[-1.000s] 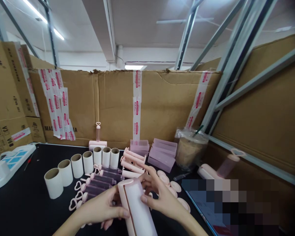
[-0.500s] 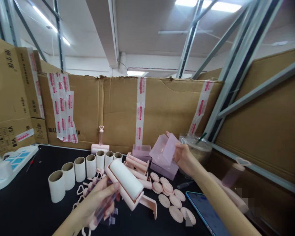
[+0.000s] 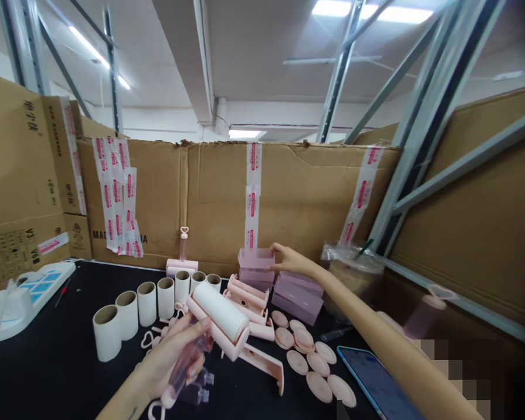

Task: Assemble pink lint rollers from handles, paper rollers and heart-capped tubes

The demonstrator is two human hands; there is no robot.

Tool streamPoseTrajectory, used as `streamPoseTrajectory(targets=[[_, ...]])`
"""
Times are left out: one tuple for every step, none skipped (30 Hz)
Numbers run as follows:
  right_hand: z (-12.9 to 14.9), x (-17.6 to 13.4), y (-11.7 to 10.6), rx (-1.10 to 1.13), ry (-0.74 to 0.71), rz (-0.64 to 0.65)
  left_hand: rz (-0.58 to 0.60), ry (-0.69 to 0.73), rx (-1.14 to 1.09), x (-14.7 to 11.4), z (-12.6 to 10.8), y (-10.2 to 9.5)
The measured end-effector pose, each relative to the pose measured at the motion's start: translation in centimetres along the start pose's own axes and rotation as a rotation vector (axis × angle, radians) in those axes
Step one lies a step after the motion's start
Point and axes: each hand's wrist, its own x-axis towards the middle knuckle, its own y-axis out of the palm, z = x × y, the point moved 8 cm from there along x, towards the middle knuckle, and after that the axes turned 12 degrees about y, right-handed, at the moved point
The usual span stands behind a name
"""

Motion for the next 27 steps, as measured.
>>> streamPoseTrajectory(targets=[[-0.2,0.1,0.3,-0.060,-0.008,0.018,0.005,0.001,-0.001,0.0,0.0,0.0],[-0.3,0.1,0.5,-0.116,-0.014,0.029,0.012,0.003,-0.004,0.0,0.1,0.0],[-0.4,0.1,0.8,-0.165,-0.017,0.034,0.017,0.008,-0.008,0.0,0.1,0.0],[-0.5,0.1,1.0,-0.206,-0.018,0.035,0.021,0.011,-0.011,0.0,0.1,0.0],[-0.6,0.1,1.2,-0.238,-0.020,0.033,0.023,0.012,-0.015,0.0,0.1,0.0],[-0.6,0.1,1.3,-0.260,-0.021,0.029,0.024,0.012,-0.017,0.0,0.1,-0.1],[-0.4,0.1,1.4,-0.273,-0.022,0.022,0.023,0.011,-0.018,0.0,0.2,-0.1],[-0.2,0.1,1.4,-0.276,-0.024,0.009,0.023,0.008,-0.018,0.0,0.2,-0.2],[0.2,-0.1,1.3,-0.272,-0.026,-0.010,0.023,0.008,-0.017,0.0,0.3,-0.2],[0.7,-0.3,1.1,-0.258,-0.030,-0.037,0.026,0.010,-0.015,0.0,0.4,-0.2],[1.5,-0.7,0.9,-0.237,-0.035,-0.070,0.028,0.016,-0.013,0.0,0.5,-0.3],[2.4,-1.4,0.6,-0.208,-0.043,-0.105,0.034,0.025,-0.008,0.1,0.6,-0.3],[3.5,-2.3,0.5,-0.174,-0.052,-0.139,0.037,0.035,-0.001,0.1,0.6,-0.2],[4.7,-3.5,0.4,-0.135,-0.062,-0.167,0.038,0.049,0.004,0.1,0.6,-0.2],[6.0,-4.9,0.5,-0.086,-0.073,-0.175,0.036,0.064,0.010,0.1,0.6,-0.1],[7.4,-6.5,0.8,-0.039,-0.079,-0.175,0.032,0.081,0.013,0.1,0.4,0.0],[8.7,-8.2,1.2,0.037,-0.077,-0.154,0.032,0.100,0.014,0.0,0.3,0.2],[9.6,-9.9,2.0,0.258,-0.045,-0.057,0.042,0.122,0.014,0.0,0.0,0.4],[10.5,-11.6,2.9,0.453,-0.010,0.042,0.063,0.148,0.011,-0.2,-0.2,0.8],[11.4,-13.2,3.9,0.592,0.023,0.133,0.096,0.171,0.008,-0.3,-0.5,1.3],[12.0,-14.6,4.6,0.688,0.056,0.174,0.137,0.191,0.003,-0.4,-0.6,1.8],[12.3,-15.8,4.9,0.755,0.082,0.163,0.175,0.204,-0.007,-0.6,-0.7,2.3],[12.3,-16.7,5.2,0.809,0.122,0.141,0.206,0.212,-0.021,-0.7,-0.7,2.7],[12.0,-17.3,5.5,0.857,0.163,0.112,0.224,0.218,-0.039,-0.7,-0.6,3.0],[11.6,-17.7,5.8,0.904,0.206,0.091,0.233,0.220,-0.057,-0.7,-0.4,3.1],[11.1,-17.9,6.3,0.953,0.249,0.083,0.233,0.224,-0.070,-0.7,-0.3,3.1],[10.6,-18.0,6.7,1.003,0.286,0.087,0.233,0.226,-0.077,-0.6,-0.1,3.1]])
